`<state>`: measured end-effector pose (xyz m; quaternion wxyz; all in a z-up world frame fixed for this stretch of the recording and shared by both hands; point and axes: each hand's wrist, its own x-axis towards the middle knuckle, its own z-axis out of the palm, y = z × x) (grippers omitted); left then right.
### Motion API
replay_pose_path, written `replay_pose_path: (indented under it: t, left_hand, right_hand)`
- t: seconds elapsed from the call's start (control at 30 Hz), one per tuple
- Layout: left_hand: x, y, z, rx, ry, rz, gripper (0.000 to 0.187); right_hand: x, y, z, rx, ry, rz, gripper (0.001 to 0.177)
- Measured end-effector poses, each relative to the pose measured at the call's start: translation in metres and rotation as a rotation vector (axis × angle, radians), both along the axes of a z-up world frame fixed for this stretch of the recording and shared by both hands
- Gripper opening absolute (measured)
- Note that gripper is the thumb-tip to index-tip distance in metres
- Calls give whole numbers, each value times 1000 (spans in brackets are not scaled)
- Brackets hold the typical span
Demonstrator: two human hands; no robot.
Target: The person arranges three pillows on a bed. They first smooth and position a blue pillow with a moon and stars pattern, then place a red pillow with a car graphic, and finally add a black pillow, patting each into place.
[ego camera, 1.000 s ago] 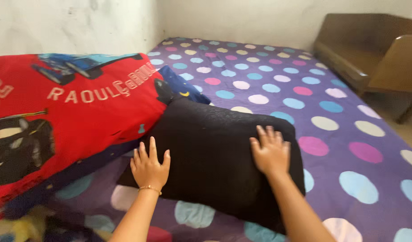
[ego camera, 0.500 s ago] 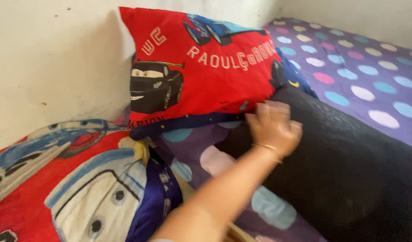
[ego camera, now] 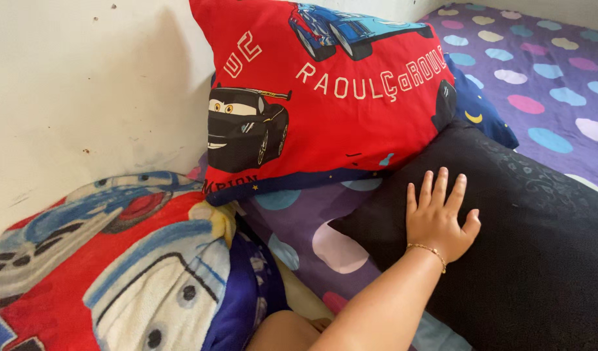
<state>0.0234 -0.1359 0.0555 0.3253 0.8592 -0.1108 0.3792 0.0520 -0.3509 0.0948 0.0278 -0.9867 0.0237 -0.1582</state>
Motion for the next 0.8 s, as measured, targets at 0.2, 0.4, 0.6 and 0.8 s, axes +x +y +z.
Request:
replay_pose_path:
  t: [0.2,0.4,0.6,0.8]
  left_hand:
    - [-3,-2,2,-25,-38,2,68]
    - [-3,8,19,-1,-23,-6,64]
    - [8,11,7,133,-51,16,66]
    - [29,7,13,100,64,215,64]
  right_hand:
    - [-6,42,-25,6,32,-42,71]
    - [-18,-7,11,80,3,-198,70]
    - [-53,-58,26,168,19,-401,70]
    - [-98,-144,2,533,46,-720,88]
